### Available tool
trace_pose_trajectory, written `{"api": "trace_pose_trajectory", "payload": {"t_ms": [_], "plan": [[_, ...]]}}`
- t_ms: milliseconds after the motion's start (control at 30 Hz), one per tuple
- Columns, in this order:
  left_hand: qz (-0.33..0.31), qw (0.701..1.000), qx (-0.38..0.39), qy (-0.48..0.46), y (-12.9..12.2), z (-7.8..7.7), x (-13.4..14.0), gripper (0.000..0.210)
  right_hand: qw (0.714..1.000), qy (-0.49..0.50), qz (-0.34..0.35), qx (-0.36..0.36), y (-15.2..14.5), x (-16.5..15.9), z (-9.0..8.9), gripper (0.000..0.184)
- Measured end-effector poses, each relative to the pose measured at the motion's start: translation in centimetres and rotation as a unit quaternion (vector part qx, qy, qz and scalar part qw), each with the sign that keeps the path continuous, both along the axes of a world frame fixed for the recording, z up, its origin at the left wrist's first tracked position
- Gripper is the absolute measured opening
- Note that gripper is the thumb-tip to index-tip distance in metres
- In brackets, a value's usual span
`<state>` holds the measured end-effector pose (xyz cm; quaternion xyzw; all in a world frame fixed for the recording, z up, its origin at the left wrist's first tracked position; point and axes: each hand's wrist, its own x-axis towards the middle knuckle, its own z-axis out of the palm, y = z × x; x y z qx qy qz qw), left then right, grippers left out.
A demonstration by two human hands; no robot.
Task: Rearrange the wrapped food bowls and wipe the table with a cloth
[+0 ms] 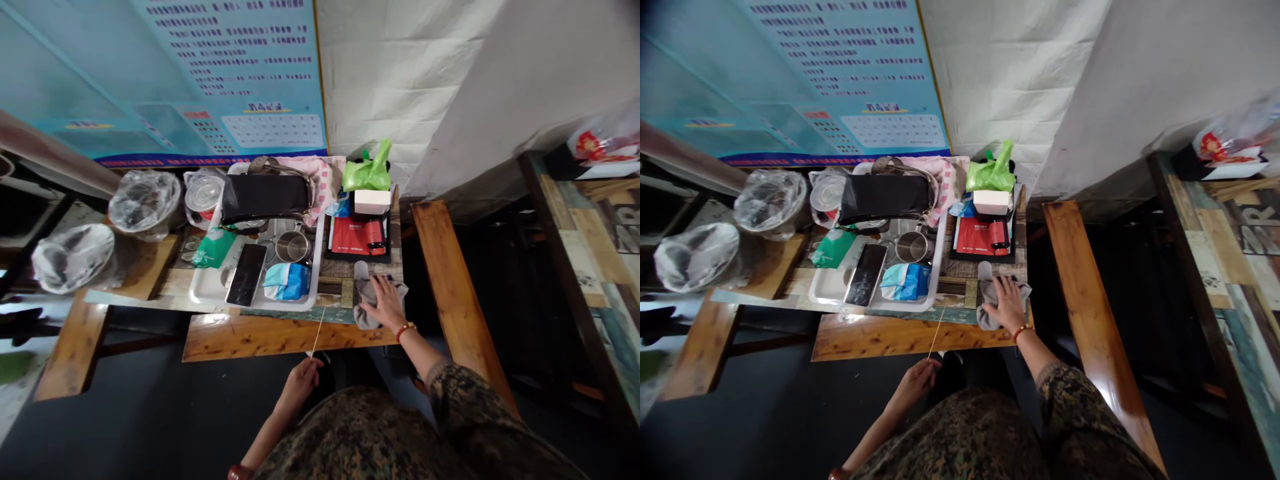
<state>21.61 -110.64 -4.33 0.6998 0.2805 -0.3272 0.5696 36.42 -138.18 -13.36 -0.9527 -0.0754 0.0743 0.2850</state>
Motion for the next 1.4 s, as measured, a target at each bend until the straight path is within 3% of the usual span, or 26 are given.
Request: {"api": "trace_pose_trajectory", "payload": {"t_ms": [100,233,333,433,533,633,733,833,933,1067,1167,1267,1400], "plan": [[-0.025,1.0,0.01,-0.007,-0.3,-0.1,1.0,0.045,0.998,-0.014,0.048,-0.042,1.9,-2.8,0.2,0.082],[-0.046,0.999,0.014,0.0,-0.6,-0.3,2.4,0.052,0.994,0.006,0.109,-0.022,3.9,-5.1,0.3,0.047],[-0.037,0.999,0.015,0.004,-0.7,-0.7,2.9,0.053,0.996,0.026,0.07,0.037,2.6,-4.7,0.4,0.033],[-0.023,1.0,0.006,0.012,-1.0,-1.3,3.0,0.053,0.982,-0.008,-0.109,0.154,-1.5,-0.4,1.2,0.028],[-0.017,1.0,-0.009,0.006,-2.5,-2.1,3.6,0.049,0.93,-0.054,-0.289,0.221,-6.4,7.6,1.8,0.034],[-0.032,0.999,-0.031,0.001,-4.8,-3.2,5.3,0.044,0.92,-0.055,-0.327,0.21,-8.7,14.9,0.6,0.041],[-0.006,0.998,-0.068,-0.013,-7.0,-4.7,7.9,0.043,0.948,-0.026,-0.27,0.165,-7.5,17.2,-1.2,0.041],[0.044,0.992,-0.115,-0.006,-8.4,-6.1,10.7,0.043,0.969,-0.05,-0.214,0.113,-4.9,14.7,-2.0,0.044],[0.058,0.985,-0.163,0.015,-10.0,-7.2,12.8,0.044,0.957,-0.064,-0.26,0.115,-3.5,11.1,-2.2,0.043],[0.044,0.971,-0.23,0.043,-12.9,-8.4,14.6,0.044,0.924,-0.027,-0.317,0.21,-5.2,9.0,-2.2,0.039],[0.063,0.956,-0.281,0.059,-14.8,-9.3,15.5,0.043,0.94,-0.036,-0.276,0.197,-6.7,8.0,-2.2,0.046],[0.118,0.951,-0.281,0.043,-15.5,-9.8,16.5,0.04,0.966,-0.023,-0.215,0.144,-6.3,4.8,-2.2,0.058],[0.152,0.961,-0.229,0.007,-14.1,-9.3,17.7,0.035,0.967,-0.003,-0.215,0.135,-5.2,-2.8,-1.8,0.056]]}}
